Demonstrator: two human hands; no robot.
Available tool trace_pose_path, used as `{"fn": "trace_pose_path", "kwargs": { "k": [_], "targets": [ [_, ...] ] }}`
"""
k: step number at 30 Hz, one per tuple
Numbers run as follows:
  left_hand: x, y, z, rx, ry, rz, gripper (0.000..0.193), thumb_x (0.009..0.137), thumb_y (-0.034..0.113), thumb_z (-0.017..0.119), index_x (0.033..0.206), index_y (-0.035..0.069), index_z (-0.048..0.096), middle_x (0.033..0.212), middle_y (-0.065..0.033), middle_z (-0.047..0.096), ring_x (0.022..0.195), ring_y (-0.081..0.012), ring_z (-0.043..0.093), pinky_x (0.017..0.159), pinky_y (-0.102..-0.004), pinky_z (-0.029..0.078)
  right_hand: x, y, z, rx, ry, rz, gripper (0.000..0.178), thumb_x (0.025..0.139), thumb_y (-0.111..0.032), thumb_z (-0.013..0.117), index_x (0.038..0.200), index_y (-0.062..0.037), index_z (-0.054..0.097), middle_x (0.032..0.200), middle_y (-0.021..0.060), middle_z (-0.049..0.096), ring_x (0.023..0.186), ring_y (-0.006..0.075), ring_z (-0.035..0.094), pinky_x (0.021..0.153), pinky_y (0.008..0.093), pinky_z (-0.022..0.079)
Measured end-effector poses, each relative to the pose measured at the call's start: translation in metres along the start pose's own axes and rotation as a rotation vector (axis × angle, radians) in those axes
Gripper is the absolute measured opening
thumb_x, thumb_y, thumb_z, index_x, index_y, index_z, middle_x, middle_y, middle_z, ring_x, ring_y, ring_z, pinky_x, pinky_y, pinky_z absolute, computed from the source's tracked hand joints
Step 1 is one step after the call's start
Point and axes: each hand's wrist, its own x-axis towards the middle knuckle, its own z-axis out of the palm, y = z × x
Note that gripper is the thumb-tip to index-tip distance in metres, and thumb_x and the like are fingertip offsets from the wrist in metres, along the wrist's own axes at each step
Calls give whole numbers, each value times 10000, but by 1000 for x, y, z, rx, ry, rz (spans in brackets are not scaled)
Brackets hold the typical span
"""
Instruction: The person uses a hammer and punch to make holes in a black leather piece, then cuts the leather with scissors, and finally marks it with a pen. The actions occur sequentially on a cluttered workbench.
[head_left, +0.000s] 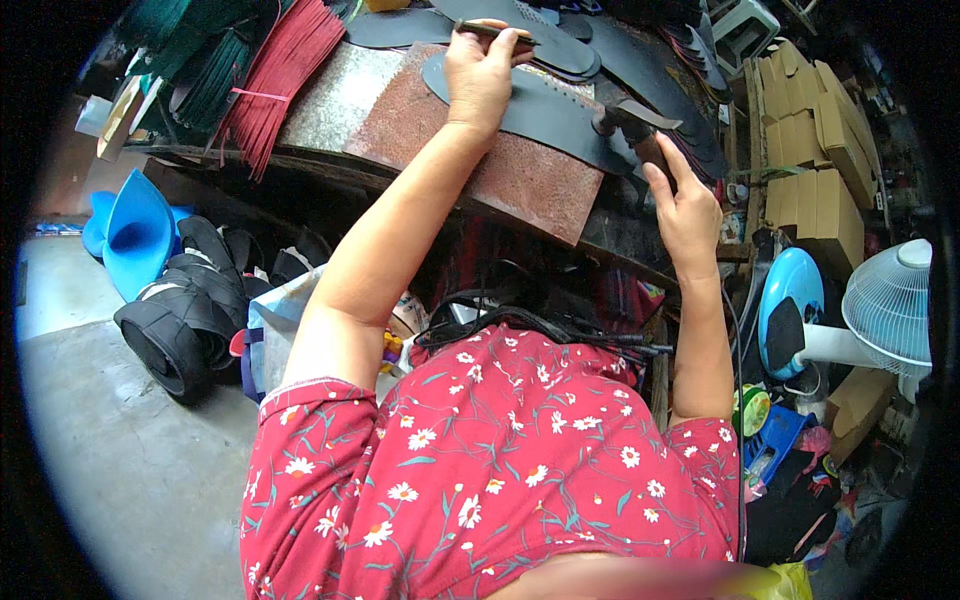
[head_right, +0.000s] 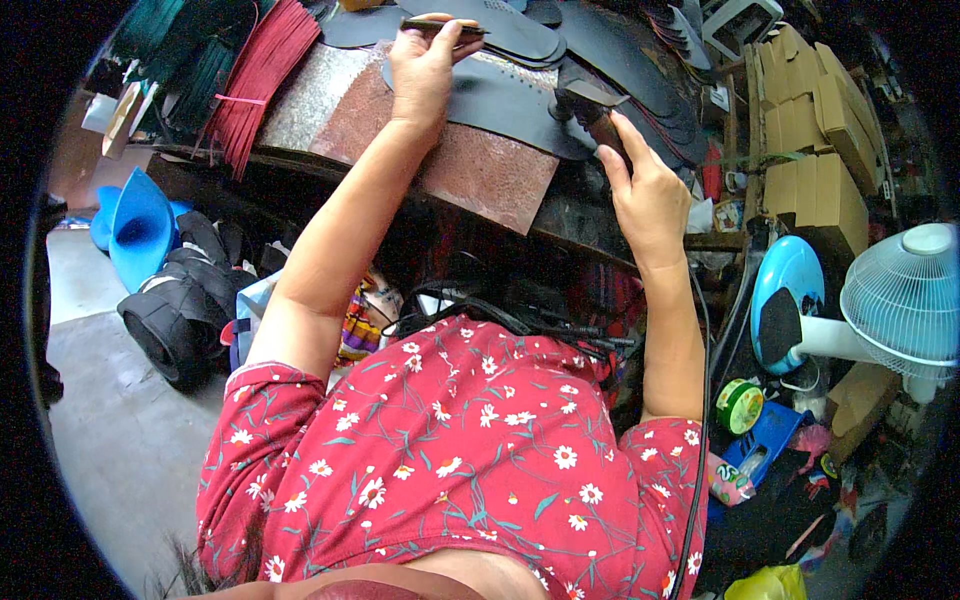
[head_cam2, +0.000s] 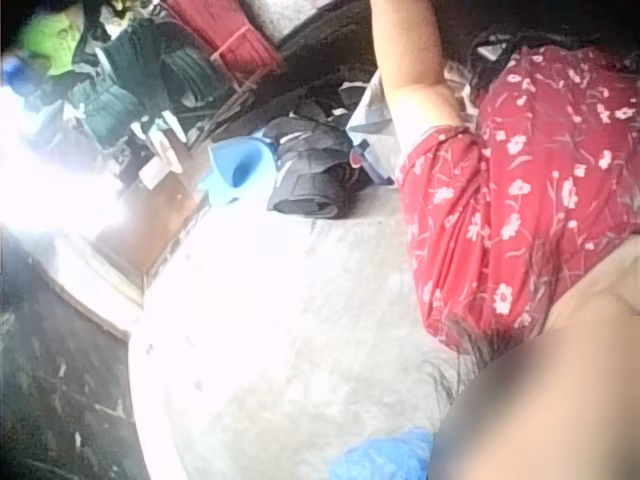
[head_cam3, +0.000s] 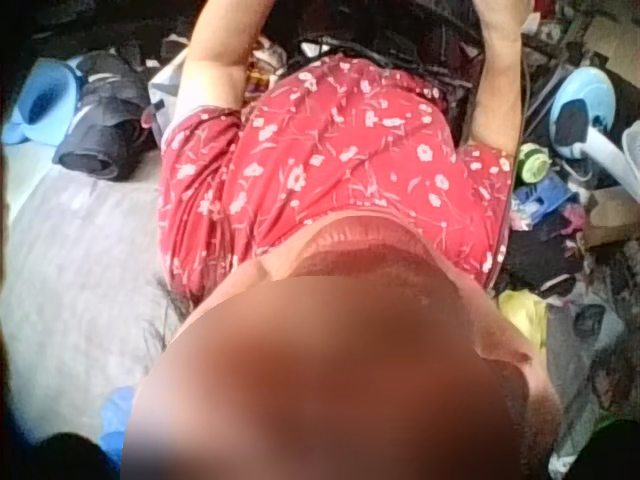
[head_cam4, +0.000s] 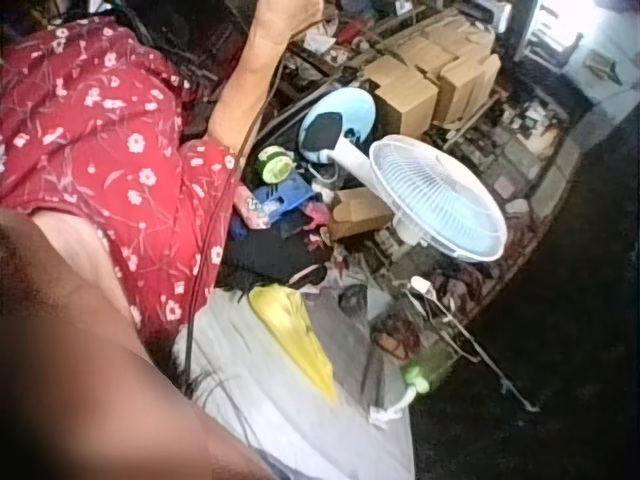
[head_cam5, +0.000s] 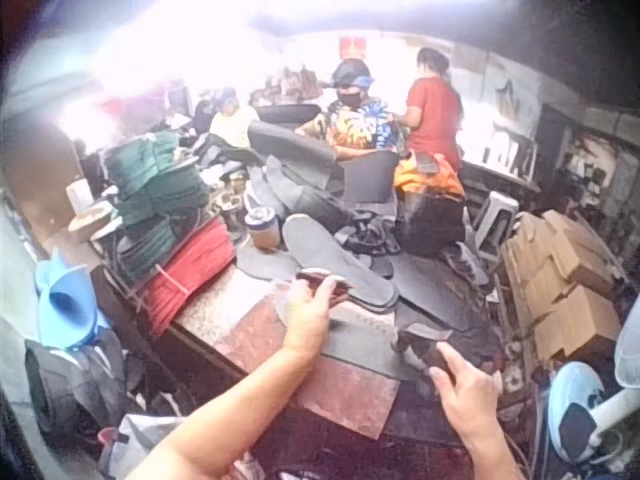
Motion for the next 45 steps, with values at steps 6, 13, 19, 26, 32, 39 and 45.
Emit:
{"fn": "trace_pose_path", "kwargs": {
  "k": [6,13,19,26,32,39,45],
  "targets": [
    [1,5,-20,374,-198,1,129,874,79,667,944,-14,610,809,-78,688,729,-124,672,675,-263,552,2,-1,0,-55,-23,34,395,928,-412,586,1286,-245,590,1037,144,694,892,362,674,742,440,530],
    [-3,-10,-19,493,-184,-36,154,850,108,692,942,0,634,812,-104,708,737,-144,685,689,-285,549,4,-1,-3,-45,-26,15,401,928,-420,580,1291,-250,583,1024,160,692,895,377,669,741,453,526],
    [-1,-12,-10,661,-320,6,174,839,146,711,939,15,653,823,-122,707,765,-186,696,722,-309,541,3,-1,-1,-85,-50,49,405,933,-427,566,1298,-253,568,1021,155,693,890,383,666,741,462,523],
    [-1,-7,-12,497,-236,-46,154,841,113,707,934,3,653,802,-89,712,724,-135,685,674,-270,542,2,0,0,-81,-43,41,394,939,-432,554,1295,-264,568,1006,159,695,891,386,665,737,466,521],
    [0,-2,-22,748,-167,71,151,836,122,709,922,10,656,803,-97,717,712,-159,693,682,-297,547,5,2,-1,-55,-59,67,400,931,-442,563,1297,-279,575,973,175,696,885,384,670,738,463,520],
    [-2,-1,-20,693,-160,-48,156,837,129,714,916,8,655,818,-122,720,736,-199,710,699,-317,553,24,-11,-9,260,30,25,409,919,-357,635,1290,-188,610,1068,178,694,941,302,692,800,367,524],
    [-10,3,-5,1103,-278,419,197,861,154,685,973,15,600,816,-193,679,779,-346,687,690,-390,546,42,-40,-10,577,379,-318,395,921,-207,665,1288,-76,599,1143,140,689,981,213,686,827,321,525]
  ]
}}
